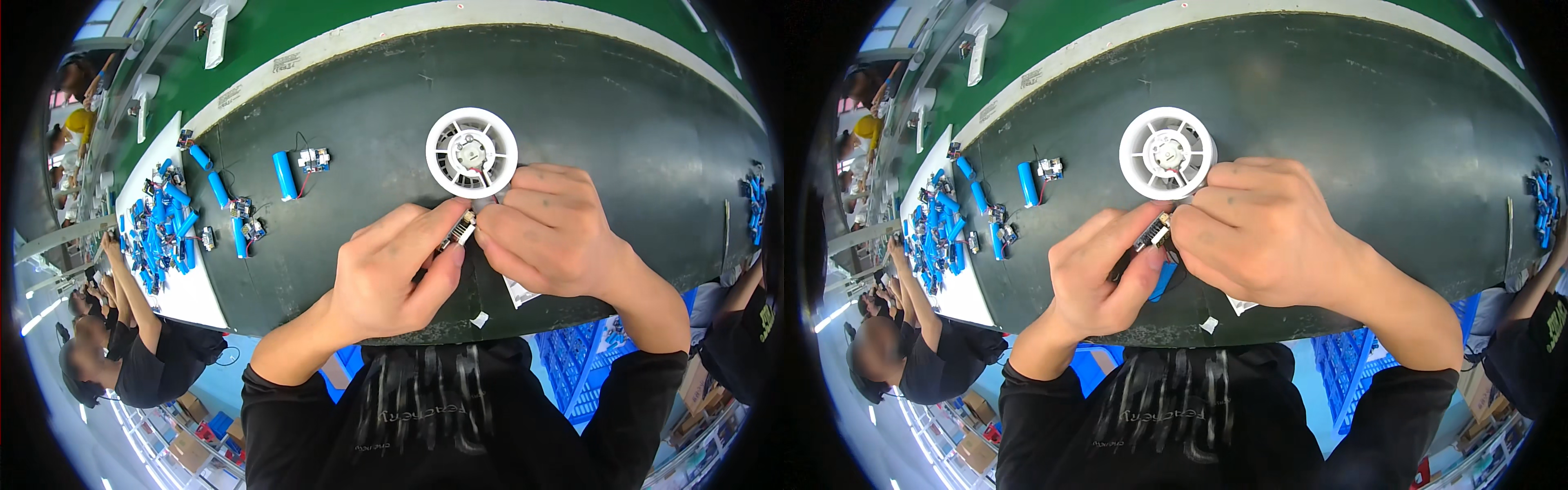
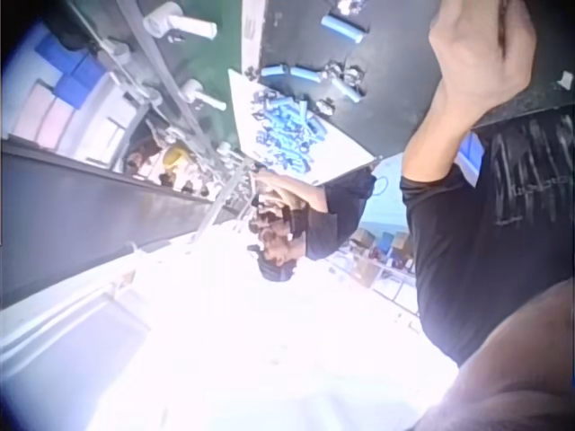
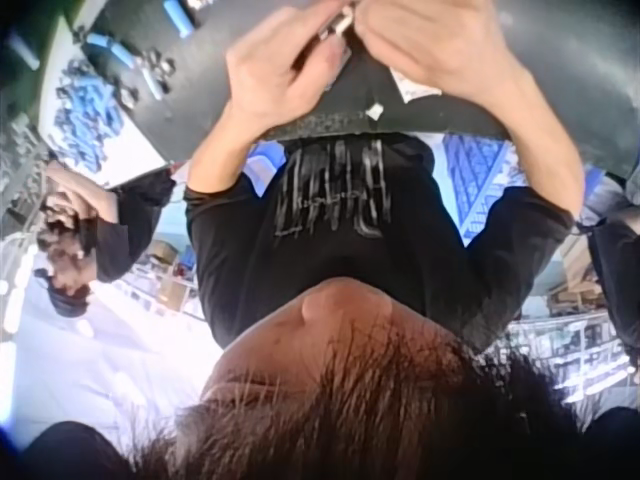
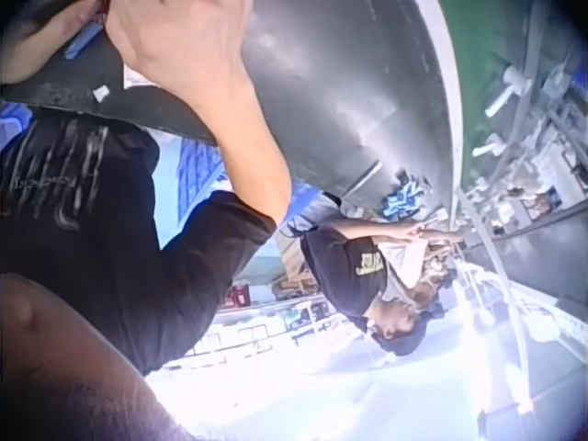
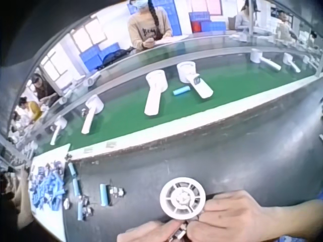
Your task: Assembling internal components including the PCB and battery into handheld fan housings on a factory production line.
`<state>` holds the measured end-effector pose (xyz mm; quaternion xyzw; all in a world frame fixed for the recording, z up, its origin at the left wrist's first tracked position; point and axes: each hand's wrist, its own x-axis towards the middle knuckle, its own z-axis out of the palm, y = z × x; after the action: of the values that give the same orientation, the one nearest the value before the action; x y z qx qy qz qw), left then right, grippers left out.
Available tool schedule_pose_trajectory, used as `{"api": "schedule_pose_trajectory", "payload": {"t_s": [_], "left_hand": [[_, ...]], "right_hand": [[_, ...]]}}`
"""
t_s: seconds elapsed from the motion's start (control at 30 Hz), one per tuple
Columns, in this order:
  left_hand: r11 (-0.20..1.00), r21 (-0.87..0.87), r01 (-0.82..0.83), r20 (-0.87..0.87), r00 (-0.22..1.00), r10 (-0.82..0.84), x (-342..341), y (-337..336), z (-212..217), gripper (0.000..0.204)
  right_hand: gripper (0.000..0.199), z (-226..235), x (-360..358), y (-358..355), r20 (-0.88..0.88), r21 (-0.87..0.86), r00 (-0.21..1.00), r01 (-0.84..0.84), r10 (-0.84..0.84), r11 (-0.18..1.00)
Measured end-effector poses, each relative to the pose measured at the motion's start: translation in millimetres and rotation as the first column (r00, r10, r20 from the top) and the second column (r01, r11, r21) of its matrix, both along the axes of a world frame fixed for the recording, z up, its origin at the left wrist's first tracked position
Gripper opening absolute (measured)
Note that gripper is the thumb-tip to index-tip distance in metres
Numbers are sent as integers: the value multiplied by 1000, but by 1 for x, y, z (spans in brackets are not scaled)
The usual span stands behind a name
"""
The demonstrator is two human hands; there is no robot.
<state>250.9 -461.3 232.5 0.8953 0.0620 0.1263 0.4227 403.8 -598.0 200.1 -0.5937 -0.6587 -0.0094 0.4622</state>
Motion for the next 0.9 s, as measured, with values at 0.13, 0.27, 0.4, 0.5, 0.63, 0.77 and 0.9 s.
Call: {"api": "schedule_pose_trajectory", "payload": {"t_s": [0.13, 0.27, 0.4, 0.5, 0.63, 0.77, 0.9], "left_hand": [[991, 129, 41, 63, 997, -49, -2, 1, -7, 32], [983, 174, 52, 127, 989, -75, -1, 1, -10, 31], [979, 200, 35, 150, 986, -66, 0, -3, -12, 31], [980, 195, 25, 182, 981, -62, 0, -3, -14, 31], [985, 173, 19, 176, 983, -50, -1, -3, -13, 30], [998, 50, 27, 171, 985, -35, -1, -3, -14, 32], [999, -22, 40, 117, 992, -38, -2, -2, -9, 35]], "right_hand": [[17, 2, 0, -1, -4, -1, 1000, 0, 0, 1000], [16, 2, 0, -1, -5, -22, 1000, -8, 8, 1000], [15, 2, 0, -1, -29, -25, 999, -20, 19, 999], [15, 1, -1, -1, -38, -24, 999, -16, 15, 1000], [15, 2, 0, -3, -40, -33, 999, -19, 17, 999], [16, 2, 0, -2, -59, -22, 998, -19, 17, 1000], [16, 2, 1, -2, -77, -10, 997, -29, 28, 1000]]}}
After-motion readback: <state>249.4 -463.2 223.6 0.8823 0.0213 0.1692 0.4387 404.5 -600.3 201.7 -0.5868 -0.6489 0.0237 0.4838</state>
